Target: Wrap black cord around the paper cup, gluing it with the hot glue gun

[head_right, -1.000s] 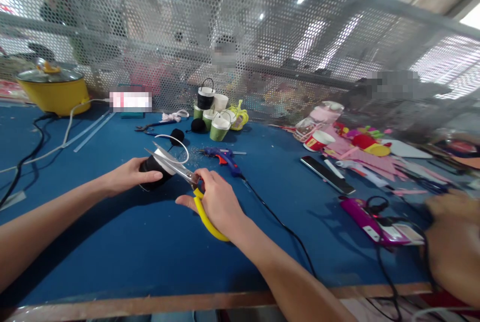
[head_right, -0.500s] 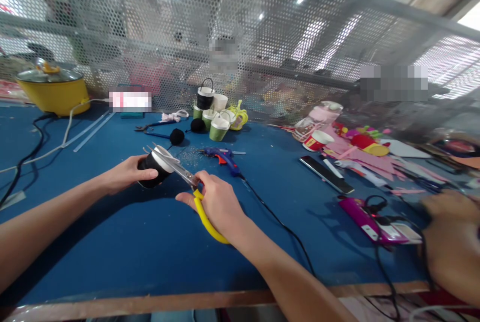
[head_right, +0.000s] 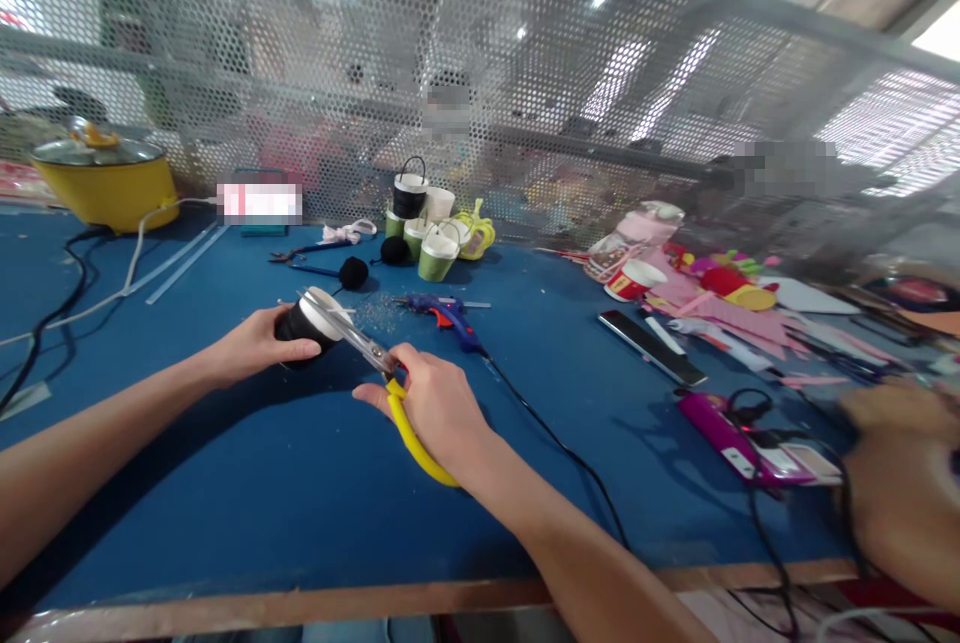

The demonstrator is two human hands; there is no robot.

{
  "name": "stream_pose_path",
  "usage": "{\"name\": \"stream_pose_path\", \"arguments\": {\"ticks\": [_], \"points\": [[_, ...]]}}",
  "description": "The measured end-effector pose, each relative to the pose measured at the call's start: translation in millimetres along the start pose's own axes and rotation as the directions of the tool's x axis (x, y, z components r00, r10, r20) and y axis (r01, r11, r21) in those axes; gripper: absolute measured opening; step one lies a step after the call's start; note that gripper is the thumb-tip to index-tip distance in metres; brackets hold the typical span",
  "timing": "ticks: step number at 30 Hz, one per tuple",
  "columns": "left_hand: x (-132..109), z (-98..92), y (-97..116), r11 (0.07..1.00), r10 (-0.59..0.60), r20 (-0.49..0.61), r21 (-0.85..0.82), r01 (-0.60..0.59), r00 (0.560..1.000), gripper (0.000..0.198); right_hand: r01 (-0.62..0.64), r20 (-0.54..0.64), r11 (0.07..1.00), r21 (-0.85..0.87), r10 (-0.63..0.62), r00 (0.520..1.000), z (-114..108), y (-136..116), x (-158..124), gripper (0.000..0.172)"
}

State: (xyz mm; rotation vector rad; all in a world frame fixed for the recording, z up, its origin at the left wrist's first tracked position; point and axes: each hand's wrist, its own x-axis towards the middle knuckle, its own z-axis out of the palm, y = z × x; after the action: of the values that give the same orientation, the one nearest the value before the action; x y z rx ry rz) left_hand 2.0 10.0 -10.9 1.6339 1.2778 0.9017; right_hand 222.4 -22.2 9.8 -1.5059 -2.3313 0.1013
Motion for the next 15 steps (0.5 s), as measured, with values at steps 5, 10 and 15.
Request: {"name": "stream_pose_path", "arguments": {"ticks": [5,10,15], "points": [[2,-0.3,-5,0.999,0.046,-0.027,0.03,-0.045,0.999,0.048,-0.014,0.019,1.0,-0.003,0.015,1.0,-1,-2,0,0.036],[3,-0.1,-7,0.998,0.055,-0.026,0.003,-0.055,0.998,0.05,-0.067,0.057,0.995,0.07,0.063,0.996,-3,2,2,0.041],[1,-5.6,-8,0.941,0.039,0.12,-0.337,0.004,0.992,0.053,-0.156,0.105,0.977,0.143,0.142,0.984,-4,14,6,0.045]]}}
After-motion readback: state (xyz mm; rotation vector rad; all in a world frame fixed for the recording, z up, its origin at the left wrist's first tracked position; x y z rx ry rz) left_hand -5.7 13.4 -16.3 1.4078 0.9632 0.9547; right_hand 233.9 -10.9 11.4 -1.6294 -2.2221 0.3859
